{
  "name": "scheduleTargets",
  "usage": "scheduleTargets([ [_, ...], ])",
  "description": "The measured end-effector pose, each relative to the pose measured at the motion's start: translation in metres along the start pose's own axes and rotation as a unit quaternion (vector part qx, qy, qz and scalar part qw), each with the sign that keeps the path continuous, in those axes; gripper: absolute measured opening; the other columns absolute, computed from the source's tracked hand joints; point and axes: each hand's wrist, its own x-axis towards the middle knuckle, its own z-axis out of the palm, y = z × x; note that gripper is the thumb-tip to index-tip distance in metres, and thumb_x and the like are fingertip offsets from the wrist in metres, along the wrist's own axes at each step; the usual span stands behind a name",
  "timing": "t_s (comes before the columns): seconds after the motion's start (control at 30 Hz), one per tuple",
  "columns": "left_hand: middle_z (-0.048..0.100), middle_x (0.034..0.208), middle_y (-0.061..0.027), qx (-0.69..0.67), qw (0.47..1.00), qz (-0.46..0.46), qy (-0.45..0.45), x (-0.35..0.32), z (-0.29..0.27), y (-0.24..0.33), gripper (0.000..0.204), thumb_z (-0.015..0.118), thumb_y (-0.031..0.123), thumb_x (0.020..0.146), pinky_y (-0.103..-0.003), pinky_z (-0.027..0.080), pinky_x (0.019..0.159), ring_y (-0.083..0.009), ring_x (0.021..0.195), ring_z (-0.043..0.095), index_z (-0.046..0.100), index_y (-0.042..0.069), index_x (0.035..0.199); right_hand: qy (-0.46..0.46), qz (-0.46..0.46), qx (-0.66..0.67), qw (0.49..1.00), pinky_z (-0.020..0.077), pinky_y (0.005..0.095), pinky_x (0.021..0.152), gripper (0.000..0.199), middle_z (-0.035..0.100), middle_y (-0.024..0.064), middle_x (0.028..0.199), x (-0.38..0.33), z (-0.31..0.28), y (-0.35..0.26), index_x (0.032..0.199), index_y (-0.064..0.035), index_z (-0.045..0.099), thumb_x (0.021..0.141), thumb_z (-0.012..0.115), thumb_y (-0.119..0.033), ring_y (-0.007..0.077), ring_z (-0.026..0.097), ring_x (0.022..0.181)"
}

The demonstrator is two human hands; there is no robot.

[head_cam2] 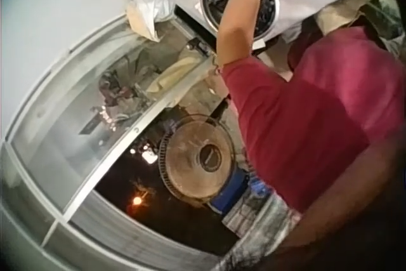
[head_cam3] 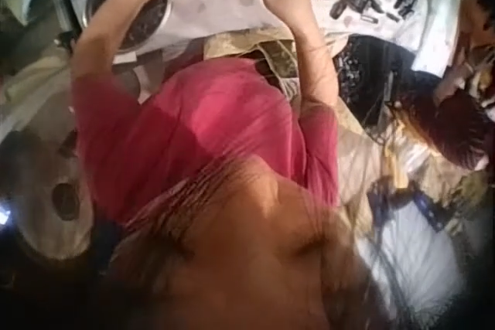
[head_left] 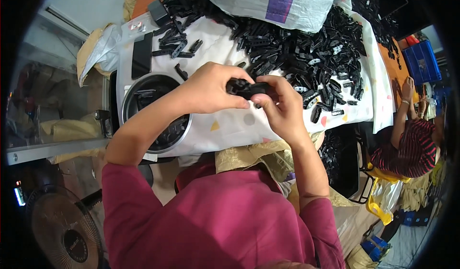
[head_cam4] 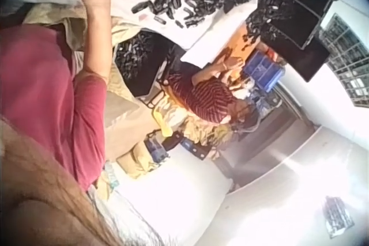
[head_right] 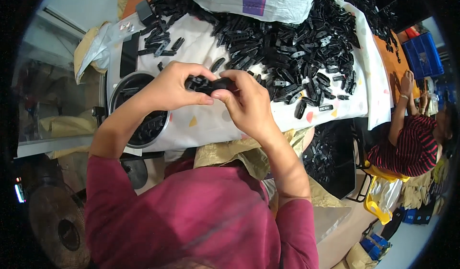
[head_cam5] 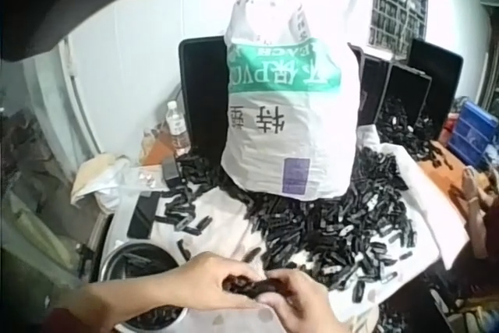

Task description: Picking up black plastic components from a large pile on a table, inspecting them, and placing them into a metal bowl.

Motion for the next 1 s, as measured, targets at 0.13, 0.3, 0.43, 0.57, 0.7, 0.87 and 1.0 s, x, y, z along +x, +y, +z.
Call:
scheduleTargets([
  [0.13,0.063,0.083,-0.0109,0.071,0.994,-0.045,0.075,-0.049,-0.006,-0.021,0.038,0.076,0.016,0.064,-0.027,0.046,0.067,-0.0157,0.074,0.060,0.062,0.005,0.097,0.032,-0.050,-0.086,0.994,0.0480,0.0276,0.070,0.039,0.059,0.0089,0.094,0.010,-0.010,0.031,0.106,-0.0004,0.054,0.072,0.070,-0.009,0.0173,0.059,0.085],
  [0.3,0.064,0.089,-0.0090,0.272,0.920,-0.098,0.264,-0.134,-0.027,-0.065,0.032,0.074,0.013,0.066,-0.031,0.047,0.076,-0.0222,0.084,0.060,0.062,0.004,0.093,-0.051,-0.074,-0.342,0.936,0.0465,0.0343,0.072,0.028,0.056,0.0093,0.090,-0.008,-0.020,0.057,0.094,-0.0100,0.064,0.066,0.066,-0.005,0.0265,0.054,0.087],
  [0.43,0.061,0.084,-0.0105,-0.178,0.905,-0.169,0.348,-0.145,-0.020,-0.069,0.039,0.074,0.010,0.069,-0.032,0.049,0.075,-0.0207,0.081,0.060,0.054,-0.003,0.100,-0.080,-0.104,-0.441,0.888,0.0449,0.0362,0.070,0.023,0.051,0.0086,0.082,-0.008,0.003,0.077,0.088,-0.0095,0.064,0.065,0.062,-0.005,0.0276,0.051,0.082],
  [0.57,0.061,0.089,-0.0167,-0.563,0.780,-0.036,0.272,-0.148,-0.013,-0.083,0.048,0.072,0.009,0.072,-0.036,0.052,0.069,-0.0251,0.077,0.062,0.048,0.001,0.113,-0.037,-0.107,-0.391,0.913,0.0451,0.0342,0.070,0.017,0.056,0.0118,0.089,-0.012,0.006,0.070,0.087,-0.0054,0.062,0.070,0.062,-0.004,0.0288,0.054,0.083],
  [0.7,0.059,0.083,-0.0103,-0.281,0.867,-0.176,0.371,-0.153,-0.026,-0.080,0.038,0.072,0.015,0.072,-0.033,0.049,0.070,-0.0202,0.076,0.059,0.054,-0.003,0.100,0.008,-0.029,-0.268,0.963,0.0472,0.0287,0.065,0.014,0.058,0.0094,0.090,-0.016,0.011,0.079,0.096,-0.0042,0.058,0.082,0.058,-0.009,0.0221,0.058,0.080],
  [0.87,0.057,0.099,-0.0109,0.307,0.889,-0.200,0.273,-0.155,-0.027,-0.089,0.035,0.071,0.019,0.067,-0.036,0.040,0.086,-0.0279,0.097,0.053,0.062,0.004,0.097,0.065,0.134,0.091,0.985,0.0490,0.0203,0.056,0.027,0.054,0.0047,0.093,-0.022,0.024,0.073,0.115,-0.0030,0.046,0.094,0.044,-0.020,0.0105,0.056,0.076],
  [1.0,0.055,0.104,-0.0082,0.328,0.876,-0.109,0.336,-0.127,-0.042,-0.085,0.038,0.072,0.020,0.066,-0.036,0.039,0.088,-0.0276,0.100,0.050,0.062,0.008,0.100,0.088,0.145,0.148,0.974,0.0478,0.0199,0.052,0.030,0.053,0.0056,0.095,-0.023,0.020,0.066,0.121,-0.0023,0.045,0.093,0.045,-0.013,0.0101,0.054,0.075],
])
